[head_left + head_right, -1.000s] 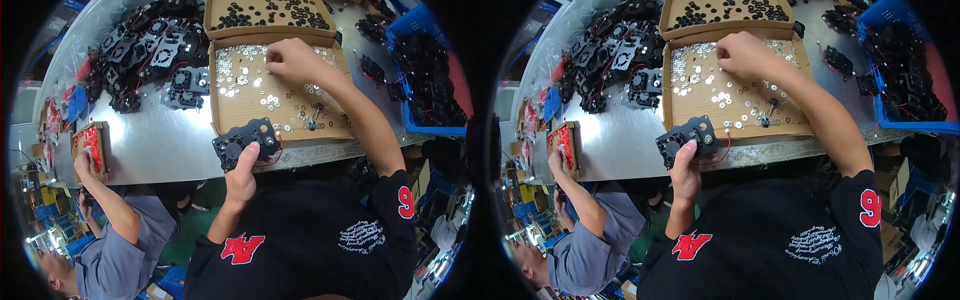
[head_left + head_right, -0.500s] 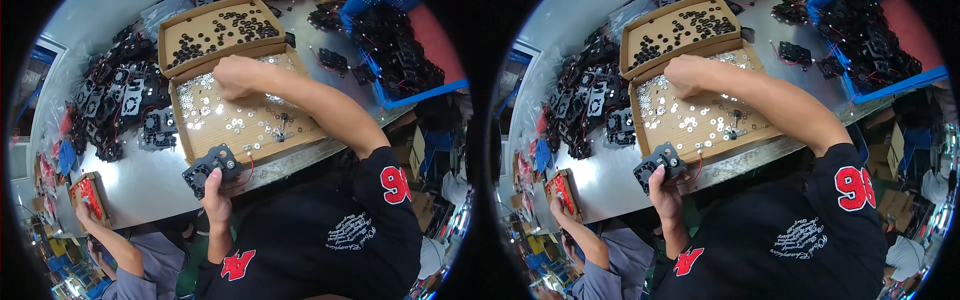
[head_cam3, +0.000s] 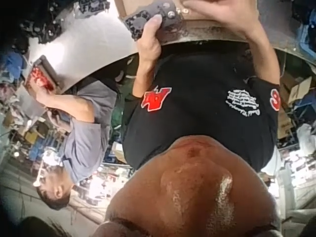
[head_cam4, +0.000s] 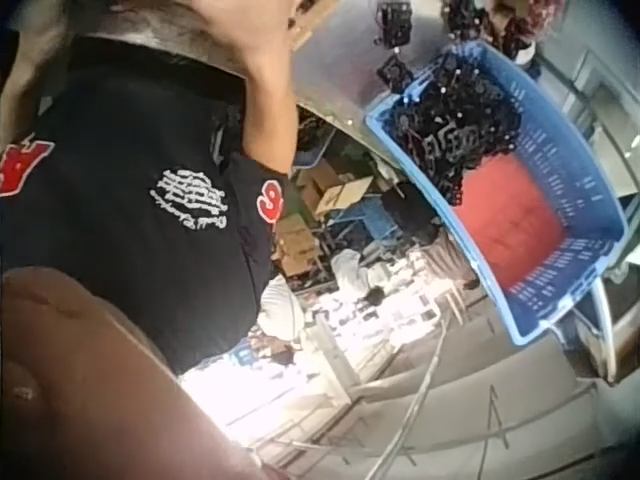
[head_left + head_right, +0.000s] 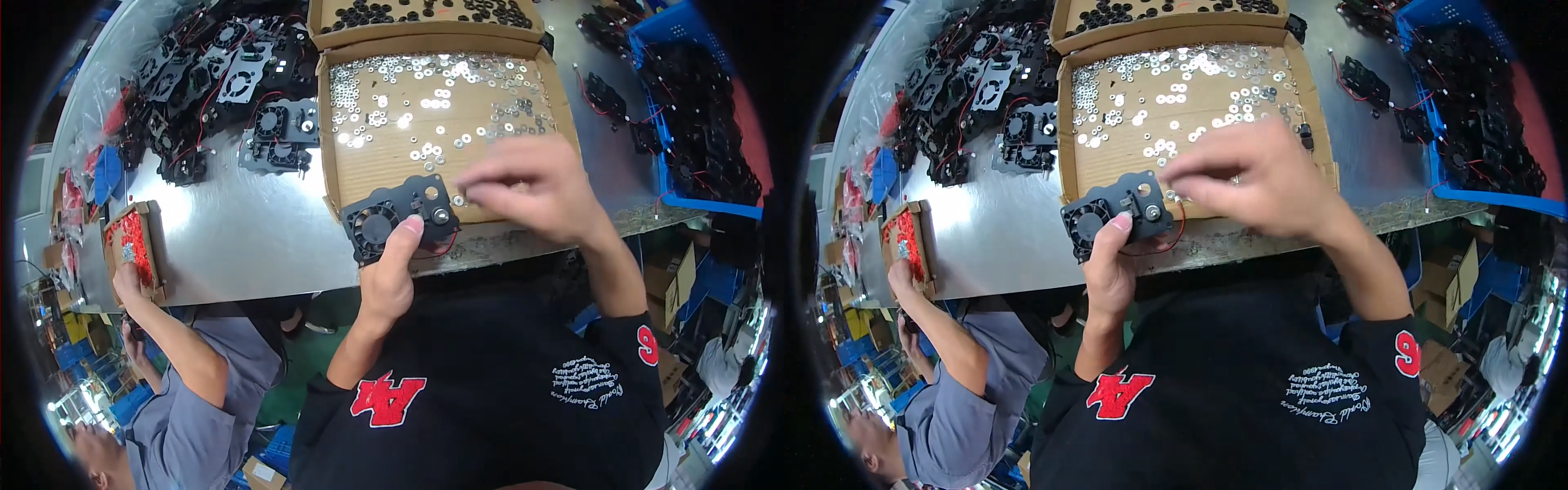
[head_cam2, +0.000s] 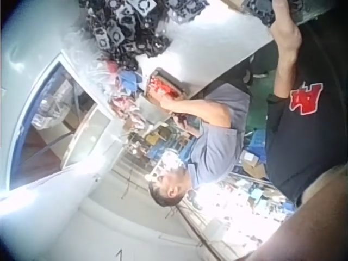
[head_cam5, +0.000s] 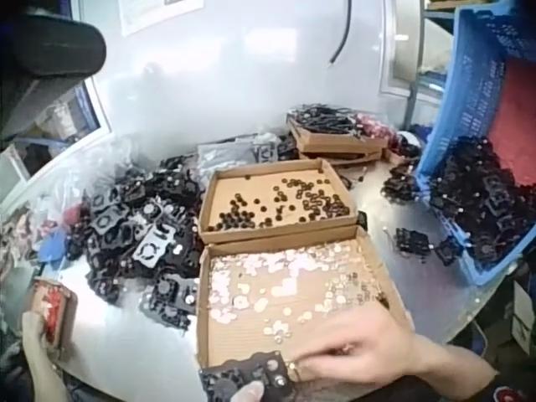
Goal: Assembling small electronic cooling fans by attaching components and washers at a factory workbench.
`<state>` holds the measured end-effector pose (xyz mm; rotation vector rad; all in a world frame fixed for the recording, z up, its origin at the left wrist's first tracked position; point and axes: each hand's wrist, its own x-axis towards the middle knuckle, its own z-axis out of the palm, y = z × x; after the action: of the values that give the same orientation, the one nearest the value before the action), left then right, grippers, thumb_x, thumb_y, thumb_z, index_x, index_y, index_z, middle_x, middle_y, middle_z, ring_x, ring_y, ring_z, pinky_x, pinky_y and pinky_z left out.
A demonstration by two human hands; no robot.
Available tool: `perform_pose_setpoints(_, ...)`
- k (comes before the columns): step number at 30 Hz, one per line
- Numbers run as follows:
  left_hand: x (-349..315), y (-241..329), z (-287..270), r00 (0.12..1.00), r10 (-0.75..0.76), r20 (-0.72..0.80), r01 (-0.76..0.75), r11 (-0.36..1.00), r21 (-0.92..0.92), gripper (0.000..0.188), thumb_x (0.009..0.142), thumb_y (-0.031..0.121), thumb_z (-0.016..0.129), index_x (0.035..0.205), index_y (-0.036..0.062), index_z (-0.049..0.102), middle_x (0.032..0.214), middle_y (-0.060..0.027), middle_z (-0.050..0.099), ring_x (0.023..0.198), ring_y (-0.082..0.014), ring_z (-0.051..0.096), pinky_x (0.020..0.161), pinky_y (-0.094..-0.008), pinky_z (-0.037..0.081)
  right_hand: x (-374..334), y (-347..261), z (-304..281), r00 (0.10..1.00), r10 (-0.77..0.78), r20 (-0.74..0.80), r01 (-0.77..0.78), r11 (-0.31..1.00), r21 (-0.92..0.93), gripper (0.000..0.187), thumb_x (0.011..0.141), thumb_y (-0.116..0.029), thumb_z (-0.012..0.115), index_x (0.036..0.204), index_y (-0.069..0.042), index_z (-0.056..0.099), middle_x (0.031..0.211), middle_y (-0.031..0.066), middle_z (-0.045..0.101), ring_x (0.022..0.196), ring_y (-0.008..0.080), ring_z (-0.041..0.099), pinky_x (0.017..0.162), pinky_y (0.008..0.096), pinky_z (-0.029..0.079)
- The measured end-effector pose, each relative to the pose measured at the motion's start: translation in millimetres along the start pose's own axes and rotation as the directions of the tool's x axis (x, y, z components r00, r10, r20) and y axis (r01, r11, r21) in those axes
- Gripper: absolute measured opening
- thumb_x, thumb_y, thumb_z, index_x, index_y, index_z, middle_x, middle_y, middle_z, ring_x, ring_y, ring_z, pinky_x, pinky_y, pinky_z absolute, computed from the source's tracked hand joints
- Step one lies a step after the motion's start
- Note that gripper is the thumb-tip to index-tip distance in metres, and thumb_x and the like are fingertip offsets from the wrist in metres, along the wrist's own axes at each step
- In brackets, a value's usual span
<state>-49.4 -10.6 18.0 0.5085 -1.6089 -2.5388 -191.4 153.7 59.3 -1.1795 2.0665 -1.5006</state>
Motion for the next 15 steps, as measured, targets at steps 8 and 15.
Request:
perform_pose_setpoints(8,-2.4,-0.6,7.1,0.999,-0.015,0.031,0.015,1.0,-0.004,0.031,0.099,0.019,0.049,0.118,-0.0024,0.061,0.102,-0.0091,0.067,0.086,-0.0156,0.065,0.074,-0.03,0.056,-22.1,-0.2,19.2,0.989,-0.128,-0.078,0.132,0.99,0.048,0.022,0.077,0.005,0.074,0.099,0.0,0.076,0.085,0.0095,0.066,0.073,0.018,0.064,0.063,0.0274,0.048)
perform_pose_setpoints(15,-1.4,-1.4,11.9,0.999,0.008,0.052,-0.01,0.999,0.032,0.031,0.1,0.02,0.051,0.12,-0.0015,0.06,0.107,-0.0091,0.066,0.088,-0.0149,0.065,0.074,-0.0293,0.057,-30.6,6.9,24.2,0.982,-0.154,-0.108,0.151,0.988,-0.032,0.019,0.078,0.003,0.074,0.097,0.0,0.075,0.085,0.0077,0.065,0.075,0.0157,0.063,0.065,0.0259,0.047)
